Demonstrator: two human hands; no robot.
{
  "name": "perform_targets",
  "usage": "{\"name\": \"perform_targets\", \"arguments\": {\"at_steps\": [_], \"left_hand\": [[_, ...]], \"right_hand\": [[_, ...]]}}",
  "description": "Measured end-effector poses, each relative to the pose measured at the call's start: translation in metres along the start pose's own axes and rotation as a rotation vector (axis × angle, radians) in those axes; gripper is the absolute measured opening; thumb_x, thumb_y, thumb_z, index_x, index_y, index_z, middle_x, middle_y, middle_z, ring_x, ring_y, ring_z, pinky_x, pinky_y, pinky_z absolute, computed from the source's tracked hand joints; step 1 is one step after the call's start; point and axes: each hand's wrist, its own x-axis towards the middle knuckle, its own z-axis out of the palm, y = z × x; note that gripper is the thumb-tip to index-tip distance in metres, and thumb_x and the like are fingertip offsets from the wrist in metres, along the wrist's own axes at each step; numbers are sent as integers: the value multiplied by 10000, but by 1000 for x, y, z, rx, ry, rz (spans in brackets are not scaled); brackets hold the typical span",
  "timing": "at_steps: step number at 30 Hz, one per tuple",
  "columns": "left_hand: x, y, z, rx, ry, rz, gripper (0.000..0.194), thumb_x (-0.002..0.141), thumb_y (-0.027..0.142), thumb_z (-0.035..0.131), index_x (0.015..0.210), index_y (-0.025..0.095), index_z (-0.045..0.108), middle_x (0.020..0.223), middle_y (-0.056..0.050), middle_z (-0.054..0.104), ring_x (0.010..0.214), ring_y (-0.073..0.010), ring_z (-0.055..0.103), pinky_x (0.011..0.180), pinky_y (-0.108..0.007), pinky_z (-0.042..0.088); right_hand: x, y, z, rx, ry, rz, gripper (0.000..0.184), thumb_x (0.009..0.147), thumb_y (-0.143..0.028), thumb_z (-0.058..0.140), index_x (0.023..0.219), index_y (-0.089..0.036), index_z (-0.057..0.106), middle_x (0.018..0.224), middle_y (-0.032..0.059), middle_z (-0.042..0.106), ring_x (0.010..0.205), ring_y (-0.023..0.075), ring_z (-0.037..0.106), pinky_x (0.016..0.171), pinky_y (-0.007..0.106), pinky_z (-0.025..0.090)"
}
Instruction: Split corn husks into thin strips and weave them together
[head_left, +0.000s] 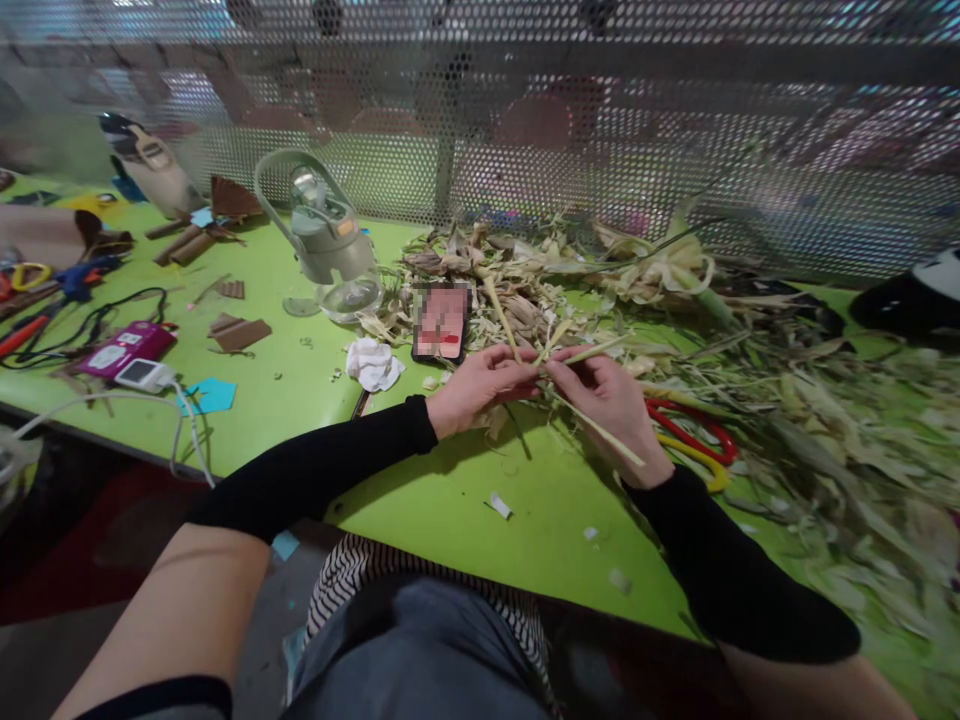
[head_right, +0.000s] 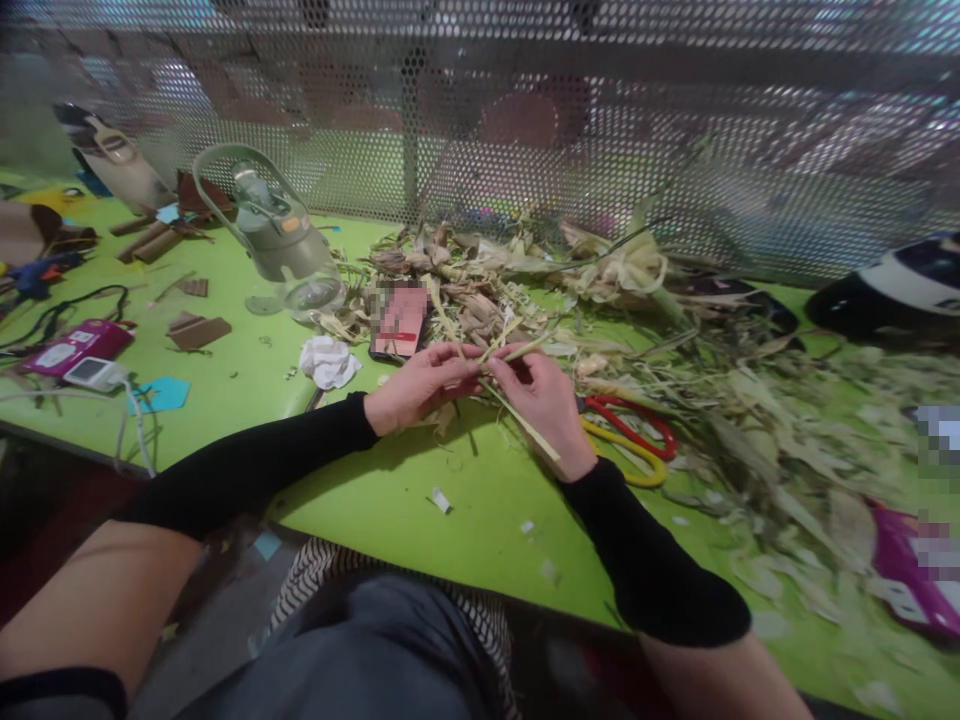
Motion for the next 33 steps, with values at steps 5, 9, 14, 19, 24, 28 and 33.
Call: {"name": "perform_targets", "arguments": {"at_steps": [5,9,14,19,24,28,33], "left_hand": [[-2,7,4,-44,117,25,127,884,1,607,897,127,615,751,14,676,676,-65,645,899,-298,541],[-1,13,5,-76,203,50,148,881,-10,606,871,137,597,740,15,673,687,-66,651,918,-294,538],[-1,11,2,-27,165,49,120,883,7,613,875,125,599,715,25,661,635,-58,636,912,-298,531],[1,5,-2,9,65,12,123,881,-9,595,895,107,634,750,10,692,647,-46,641,881,-263,523],[3,4,-3,39,50,25,186,855,-57,562,878,102,657,736,-9,690,669,-62,646,906,-276,522],[4,6,-1,60,93,-2,246,884,-50,482,876,94,682,720,-25,690,653,-67,630,937,-287,522],[3,7,0,69,66,-26,288,934,11,441,864,85,711,751,-48,706,626,-59,601,893,-265,535]], "right_hand": [[-4,1,2,-43,36,-31,415,869,-519,672,1112,-185,633,842,55,704,637,178,644,544,301,518],[-9,-2,2,-280,114,-140,418,856,-545,699,1077,-198,624,832,55,710,613,190,639,516,311,500],[-11,-2,4,-395,28,-419,207,990,-369,566,1039,-208,686,952,85,767,828,227,721,724,356,563],[-10,-1,5,-318,13,-489,163,981,-287,579,1066,-239,710,1012,82,770,939,249,726,848,420,577],[-8,1,3,-407,39,-509,139,961,-272,595,1045,-242,701,1138,115,736,1084,285,687,919,467,556],[-7,4,3,-455,-12,-514,121,971,-255,580,1045,-235,673,989,92,765,928,258,707,809,413,557],[-8,5,2,-430,-29,-527,164,983,-269,564,1097,-236,677,1011,94,769,915,252,712,803,403,551]]}}
